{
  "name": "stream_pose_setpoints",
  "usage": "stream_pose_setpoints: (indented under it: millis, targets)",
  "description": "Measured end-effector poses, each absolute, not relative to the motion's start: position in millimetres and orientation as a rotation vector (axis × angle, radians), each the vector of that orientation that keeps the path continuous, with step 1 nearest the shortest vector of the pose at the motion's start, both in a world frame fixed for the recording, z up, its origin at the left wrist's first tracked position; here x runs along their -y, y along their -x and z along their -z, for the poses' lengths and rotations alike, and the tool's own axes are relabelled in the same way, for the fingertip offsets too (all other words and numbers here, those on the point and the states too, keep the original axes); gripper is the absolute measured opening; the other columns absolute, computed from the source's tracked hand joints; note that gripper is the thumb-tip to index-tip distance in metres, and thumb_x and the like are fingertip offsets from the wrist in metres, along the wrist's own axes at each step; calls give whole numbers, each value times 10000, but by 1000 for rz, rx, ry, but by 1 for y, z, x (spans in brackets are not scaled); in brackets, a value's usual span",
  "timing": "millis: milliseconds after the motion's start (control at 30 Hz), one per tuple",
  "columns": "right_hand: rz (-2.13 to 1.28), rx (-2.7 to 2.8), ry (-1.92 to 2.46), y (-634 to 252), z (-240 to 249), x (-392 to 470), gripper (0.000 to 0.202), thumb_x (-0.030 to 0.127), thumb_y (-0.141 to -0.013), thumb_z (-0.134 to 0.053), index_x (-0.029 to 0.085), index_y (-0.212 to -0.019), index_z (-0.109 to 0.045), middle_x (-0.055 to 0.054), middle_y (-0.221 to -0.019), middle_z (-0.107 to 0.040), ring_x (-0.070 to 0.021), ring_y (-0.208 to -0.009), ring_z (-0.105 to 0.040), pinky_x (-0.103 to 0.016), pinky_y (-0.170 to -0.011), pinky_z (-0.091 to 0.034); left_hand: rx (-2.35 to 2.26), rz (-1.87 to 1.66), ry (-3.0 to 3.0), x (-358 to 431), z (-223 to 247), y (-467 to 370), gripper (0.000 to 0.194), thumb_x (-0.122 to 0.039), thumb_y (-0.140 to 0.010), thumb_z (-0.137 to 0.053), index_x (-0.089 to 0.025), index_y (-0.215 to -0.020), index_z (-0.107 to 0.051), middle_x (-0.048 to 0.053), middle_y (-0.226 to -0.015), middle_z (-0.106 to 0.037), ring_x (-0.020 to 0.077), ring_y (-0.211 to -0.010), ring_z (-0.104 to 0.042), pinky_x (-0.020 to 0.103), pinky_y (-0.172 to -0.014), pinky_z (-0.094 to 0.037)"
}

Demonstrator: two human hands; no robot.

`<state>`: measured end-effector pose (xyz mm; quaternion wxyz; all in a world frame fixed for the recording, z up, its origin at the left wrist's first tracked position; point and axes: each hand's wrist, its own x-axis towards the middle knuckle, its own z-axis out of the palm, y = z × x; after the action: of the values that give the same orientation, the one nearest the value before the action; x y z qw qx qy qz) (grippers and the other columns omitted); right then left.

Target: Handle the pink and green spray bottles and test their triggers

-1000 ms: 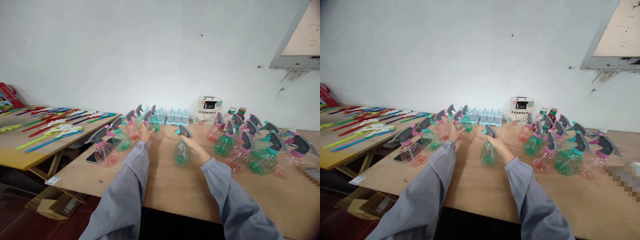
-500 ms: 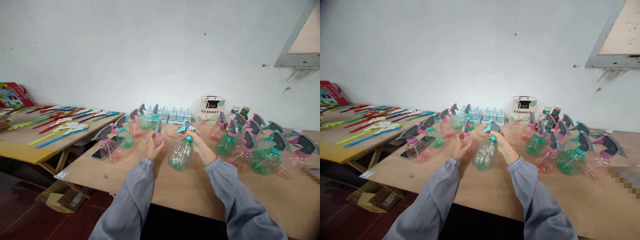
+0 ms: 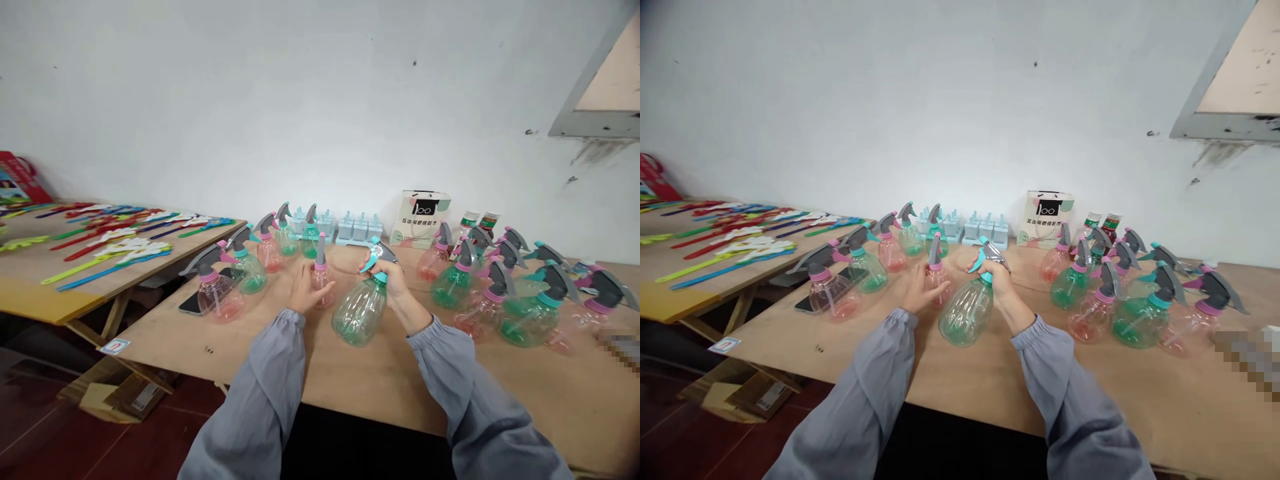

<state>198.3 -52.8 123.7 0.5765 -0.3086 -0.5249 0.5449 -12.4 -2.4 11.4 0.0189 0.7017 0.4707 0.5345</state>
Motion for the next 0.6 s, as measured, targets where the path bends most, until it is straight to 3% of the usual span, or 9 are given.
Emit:
stream_pose_setpoints:
  millis: [167, 367, 500, 600]
  targets:
    - [-1266, 1317, 712, -197, -125, 53, 189, 240, -488, -553, 253, -662, -626, -12, -687, -691, -232, -817, -651, -328, -717, -494, -1468, -1608, -2196, 3, -12, 13, 527, -469, -768, -765, -206, -1170, -547, 95, -1120, -608, 302, -1120, -592, 466, -993, -461]
    - [-1307, 1197, 633, -198, -118, 46, 132, 224, -451, -536, 221, -567, -599, 8, -566, -618, -148, -576, -531, -279, -561, -404, -1457, -1610, -2233, 2, -10, 13, 525, -443, -779, -765, -210, -1184, -525, 88, -1117, -618, 280, -1091, -613, 444, -970, -475]
    - [-1298, 1294, 652, -197, -118, 46, 245, 203, -473, -557, 224, -685, -677, 2, -670, -674, -168, -670, -583, -291, -657, -453, -1459, -1601, -2229, 2, -12, 13, 514, -461, -782, -759, -204, -1162, -526, 94, -1120, -618, 291, -1098, -608, 452, -968, -477]
    - [-1287, 1354, 636, -196, -117, 48, 180, 224, -485, -547, 225, -631, -653, -4, -637, -651, -191, -702, -605, -314, -702, -465, -1425, -1597, -2214, 4, -14, 13, 495, -459, -795, -746, -201, -1157, -527, 95, -1125, -614, 286, -1107, -601, 449, -981, -474]
